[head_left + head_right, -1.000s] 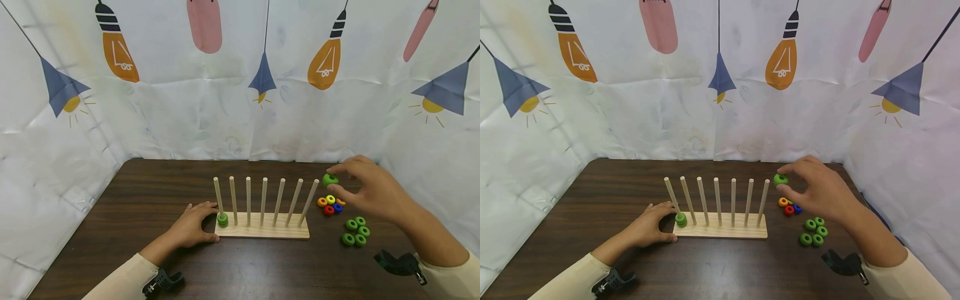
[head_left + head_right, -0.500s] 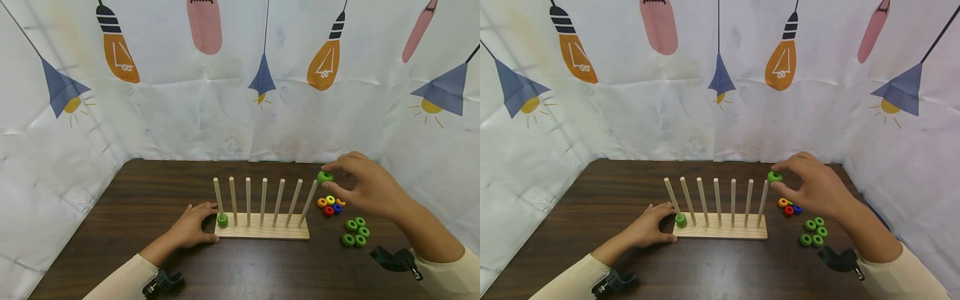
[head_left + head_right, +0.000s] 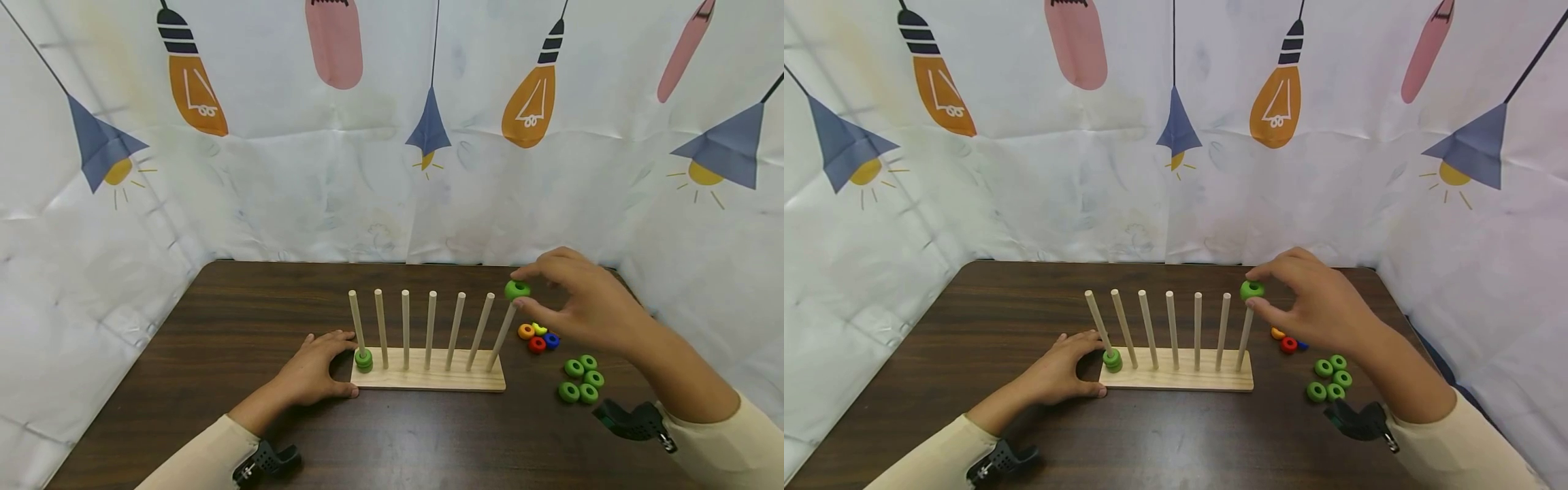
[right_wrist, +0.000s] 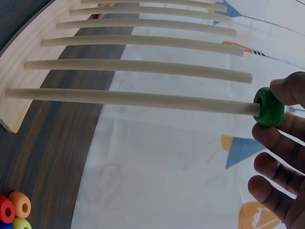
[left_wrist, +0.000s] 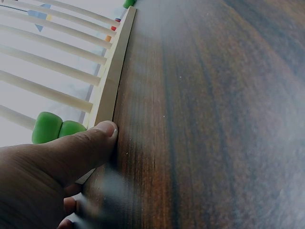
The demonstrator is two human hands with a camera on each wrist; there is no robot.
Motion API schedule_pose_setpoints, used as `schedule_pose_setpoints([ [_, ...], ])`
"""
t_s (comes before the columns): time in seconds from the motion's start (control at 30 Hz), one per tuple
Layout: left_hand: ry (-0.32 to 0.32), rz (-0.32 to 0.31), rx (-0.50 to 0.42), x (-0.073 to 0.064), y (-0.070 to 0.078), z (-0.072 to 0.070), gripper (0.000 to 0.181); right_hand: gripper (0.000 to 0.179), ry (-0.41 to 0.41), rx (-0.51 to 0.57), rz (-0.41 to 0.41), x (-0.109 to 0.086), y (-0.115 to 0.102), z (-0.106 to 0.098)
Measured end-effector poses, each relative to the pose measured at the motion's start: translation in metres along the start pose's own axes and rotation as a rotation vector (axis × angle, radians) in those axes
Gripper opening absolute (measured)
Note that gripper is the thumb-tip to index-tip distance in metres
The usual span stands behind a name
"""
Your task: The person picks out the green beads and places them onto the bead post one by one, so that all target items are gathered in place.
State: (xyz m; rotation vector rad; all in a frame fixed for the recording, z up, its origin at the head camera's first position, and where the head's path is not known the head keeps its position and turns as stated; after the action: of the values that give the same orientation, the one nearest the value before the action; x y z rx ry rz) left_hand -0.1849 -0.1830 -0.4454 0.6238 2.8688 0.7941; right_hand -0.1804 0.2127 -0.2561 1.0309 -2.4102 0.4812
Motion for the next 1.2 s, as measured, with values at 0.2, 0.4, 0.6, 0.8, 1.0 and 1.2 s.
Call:
schedule_pose_setpoints([
  [0.2, 0.002, 0.000, 0.000, 0.000, 0.000, 0.000, 0.073, 0.040, -0.013, 0.003, -0.009, 0.003, -0.002, 0.003],
  [0.4, 0.003, -0.003, 0.001, 0.000, -0.001, 0.000, 0.074, 0.038, -0.026, 0.006, -0.006, 0.007, -0.004, 0.005],
  [0.6, 0.000, -0.007, -0.002, 0.000, 0.000, 0.001, 0.074, 0.038, -0.031, 0.019, -0.007, 0.010, -0.007, 0.007],
  [0.8, 0.000, -0.007, -0.004, 0.000, 0.001, -0.001, 0.074, 0.035, -0.056, 0.023, 0.009, 0.013, -0.012, 0.008],
  [1.0, 0.000, -0.008, -0.003, 0.000, 0.000, 0.000, 0.074, 0.034, -0.082, 0.020, 0.008, 0.017, -0.016, 0.009],
  [1.2, 0.000, -0.004, -0.002, 0.000, -0.001, 0.000, 0.074, 0.032, -0.086, 0.027, -0.002, 0.021, -0.017, 0.011],
])
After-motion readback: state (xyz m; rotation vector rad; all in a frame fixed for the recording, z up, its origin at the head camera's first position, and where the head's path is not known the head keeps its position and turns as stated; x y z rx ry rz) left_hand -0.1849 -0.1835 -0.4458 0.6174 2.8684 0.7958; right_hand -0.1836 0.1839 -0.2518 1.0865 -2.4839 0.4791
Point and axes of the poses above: each hand's wrist, its own x-axis towards the middle knuckle, its own z-axis out of the palm, y = z × x, the point moved 3 cm from there along x, towards the middle knuckle, and after that the axes turned 4 degrees about -x, right-handed, at the moved point
